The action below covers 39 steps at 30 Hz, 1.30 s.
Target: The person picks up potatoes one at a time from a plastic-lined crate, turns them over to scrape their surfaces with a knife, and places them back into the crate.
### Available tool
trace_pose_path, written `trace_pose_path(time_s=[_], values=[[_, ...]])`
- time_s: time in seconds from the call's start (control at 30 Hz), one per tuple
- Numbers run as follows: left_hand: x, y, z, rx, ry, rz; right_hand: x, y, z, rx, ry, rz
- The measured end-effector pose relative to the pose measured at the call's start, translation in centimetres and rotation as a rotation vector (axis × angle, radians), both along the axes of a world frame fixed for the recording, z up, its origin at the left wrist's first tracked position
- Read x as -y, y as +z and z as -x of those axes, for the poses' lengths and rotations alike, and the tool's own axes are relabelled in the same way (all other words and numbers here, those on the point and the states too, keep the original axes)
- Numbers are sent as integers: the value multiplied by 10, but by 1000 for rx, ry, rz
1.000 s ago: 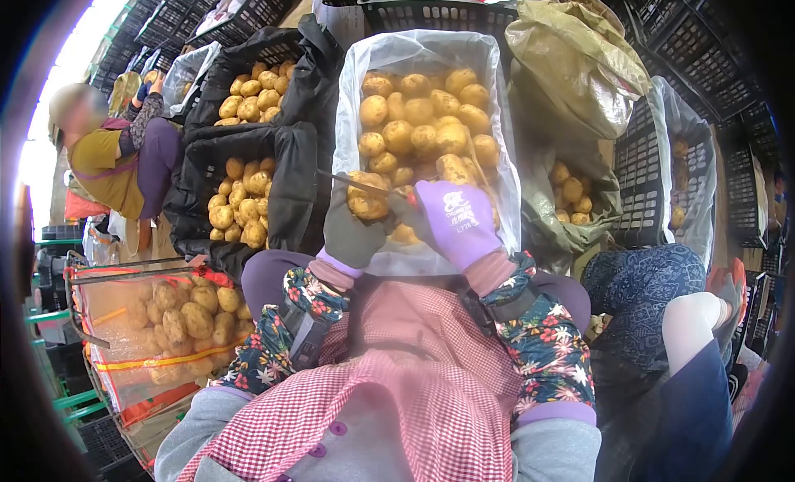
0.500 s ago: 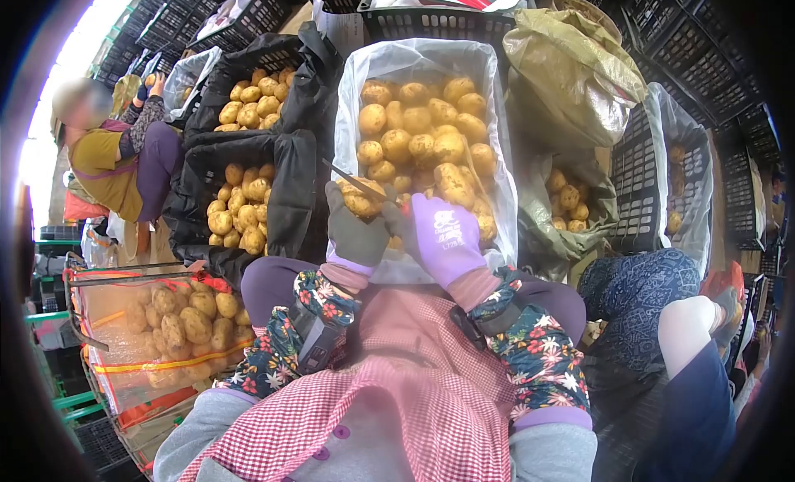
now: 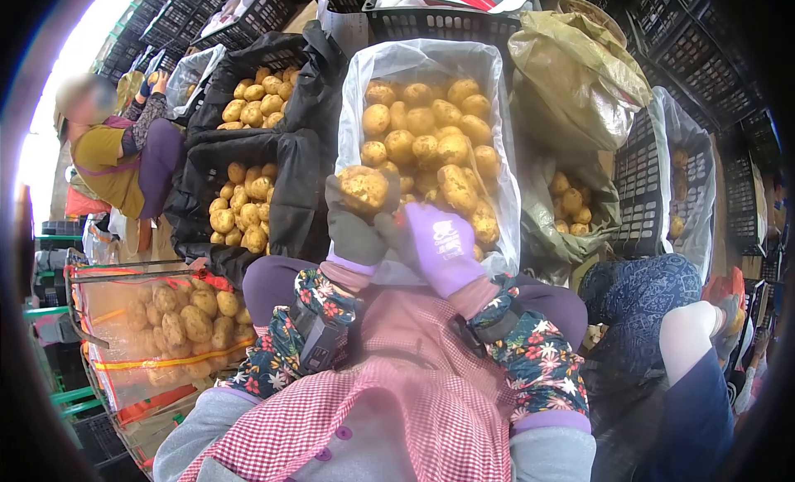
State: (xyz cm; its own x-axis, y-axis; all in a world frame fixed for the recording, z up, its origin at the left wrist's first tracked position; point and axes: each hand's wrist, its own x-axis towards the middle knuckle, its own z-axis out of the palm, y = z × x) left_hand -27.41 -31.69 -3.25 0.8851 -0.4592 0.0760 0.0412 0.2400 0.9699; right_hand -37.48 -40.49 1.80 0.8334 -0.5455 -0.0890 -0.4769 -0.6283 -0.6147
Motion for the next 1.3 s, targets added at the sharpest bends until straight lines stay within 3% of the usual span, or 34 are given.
trace_pose_path(time_s=[0.07, 0.17, 0.23, 0.4, 0.53, 0.57, 0.6, 0.67, 0.77, 0.83, 0.87, 0.93, 1.07, 1.17, 1.27, 1.3], values=[[-4, 12, -7, 473, 66, -552, 6, 6, 1, 40, -121, -86], [4, -19, -19, 245, 23, -224, 15, 1, 3, 72, -218, -144], [0, -14, -13, 260, 11, -239, 20, 7, 1, 14, -237, -204], [-6, 7, 5, 335, -27, -322, 14, 6, -15, 391, -132, -394], [-2, 15, 10, 490, -45, -552, 10, 2, -13, 358, -191, -458], [0, 11, 11, 512, -26, -562, 10, -25, -18, 534, -241, -484], [2, 8, 12, 534, -7, -572, 23, -46, -11, 509, -284, -668], [4, -6, 15, 537, 67, -518, 38, -30, -11, 447, -361, -1046], [-2, 8, 12, 485, 24, -601, 22, 11, 1, 342, -226, -452], [-5, 14, 4, -3, -123, -262, 11, 20, 7, 262, -125, -239], [-4, 15, -1, -439, -220, 84, 9, 18, 7, 220, -89, -171], [-4, 15, -2, -735, -282, 392, 9, 13, 5, 134, -21, -27], [-6, 15, 2, -225, -229, 5, 9, -8, 1, 166, 52, 254], [-7, 21, 7, -56, -206, -240, 13, -11, 3, 67, 98, 246], [-14, 8, 5, 452, -89, -593, 11, -13, 4, 159, 114, 264], [-16, 4, 5, 502, -89, -622, 11, -13, 4, 174, 126, 273]])
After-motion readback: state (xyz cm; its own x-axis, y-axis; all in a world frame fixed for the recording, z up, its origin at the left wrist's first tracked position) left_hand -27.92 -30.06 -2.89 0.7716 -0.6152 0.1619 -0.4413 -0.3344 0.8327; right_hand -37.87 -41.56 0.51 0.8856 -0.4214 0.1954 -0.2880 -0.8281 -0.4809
